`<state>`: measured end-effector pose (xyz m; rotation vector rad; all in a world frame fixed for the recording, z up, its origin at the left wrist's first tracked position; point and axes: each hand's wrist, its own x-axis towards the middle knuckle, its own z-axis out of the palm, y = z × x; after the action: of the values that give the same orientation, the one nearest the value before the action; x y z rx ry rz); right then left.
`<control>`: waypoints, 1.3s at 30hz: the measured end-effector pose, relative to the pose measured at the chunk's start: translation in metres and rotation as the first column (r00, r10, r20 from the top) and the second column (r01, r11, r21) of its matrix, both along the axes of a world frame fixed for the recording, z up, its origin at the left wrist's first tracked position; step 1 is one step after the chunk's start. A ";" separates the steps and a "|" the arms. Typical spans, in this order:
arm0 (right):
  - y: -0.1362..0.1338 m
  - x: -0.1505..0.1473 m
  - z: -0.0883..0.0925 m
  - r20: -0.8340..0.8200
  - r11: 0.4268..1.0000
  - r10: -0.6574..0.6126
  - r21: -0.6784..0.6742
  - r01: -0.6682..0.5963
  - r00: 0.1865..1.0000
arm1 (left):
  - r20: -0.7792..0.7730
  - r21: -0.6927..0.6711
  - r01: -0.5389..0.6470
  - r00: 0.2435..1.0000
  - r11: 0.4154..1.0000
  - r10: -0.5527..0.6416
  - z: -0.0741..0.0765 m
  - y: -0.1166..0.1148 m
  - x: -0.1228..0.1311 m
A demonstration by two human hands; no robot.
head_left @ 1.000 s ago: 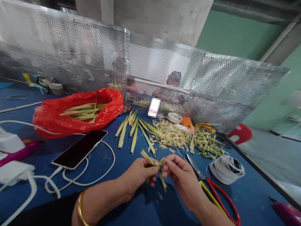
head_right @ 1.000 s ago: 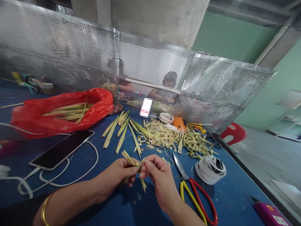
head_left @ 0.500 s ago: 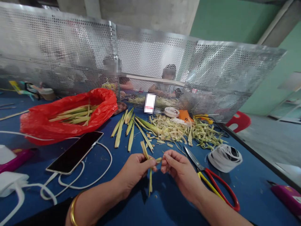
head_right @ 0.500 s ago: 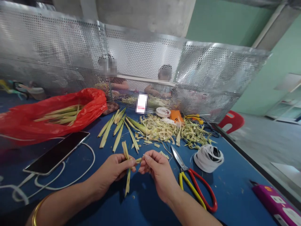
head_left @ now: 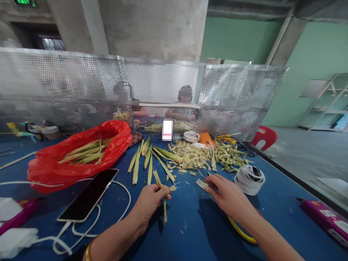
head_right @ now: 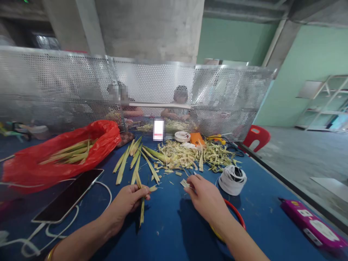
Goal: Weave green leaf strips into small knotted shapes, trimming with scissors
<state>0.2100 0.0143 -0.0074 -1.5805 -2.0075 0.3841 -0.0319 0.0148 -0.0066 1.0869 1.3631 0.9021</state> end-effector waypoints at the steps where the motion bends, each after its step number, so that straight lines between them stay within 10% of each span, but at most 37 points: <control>1: -0.008 0.011 -0.003 0.145 0.997 -0.074 0.034 0.070 0.987 | 0.000 -0.003 -0.013 1.000 1.000 0.013 0.000 0.000 -0.001; 8: -0.050 0.063 -0.049 0.396 0.972 -0.234 0.067 0.227 0.888 | 0.035 -0.009 -0.037 0.999 0.999 0.037 0.000 0.002 -0.002; 15: -0.032 0.055 -0.032 0.472 0.957 -0.249 -0.017 0.291 0.846 | 0.159 0.001 -0.047 0.986 0.999 0.046 0.011 0.001 0.004; 22: -0.034 0.072 -0.040 -0.146 0.972 -0.234 -0.045 0.230 0.961 | 0.224 0.050 -0.044 0.974 0.998 0.032 0.034 0.009 0.007; 27: -0.030 0.041 -0.009 -0.774 0.960 -0.168 -0.270 -0.078 0.611 | 0.304 0.094 -0.139 0.947 0.986 0.105 0.038 0.033 0.030; 30: -0.016 0.017 0.008 -0.835 0.927 -0.178 -0.320 -0.197 0.520 | 0.329 0.149 -0.175 0.937 0.973 0.118 0.034 0.050 0.042; 39: 0.003 0.005 -0.009 -0.734 0.887 0.020 -0.300 -0.350 0.678 | 0.294 0.187 -0.239 0.939 0.953 0.178 0.024 0.075 0.041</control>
<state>0.2147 0.0177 -0.0161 -1.1409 -1.4948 1.3780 0.0096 0.0895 0.0177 0.9483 1.1799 1.3366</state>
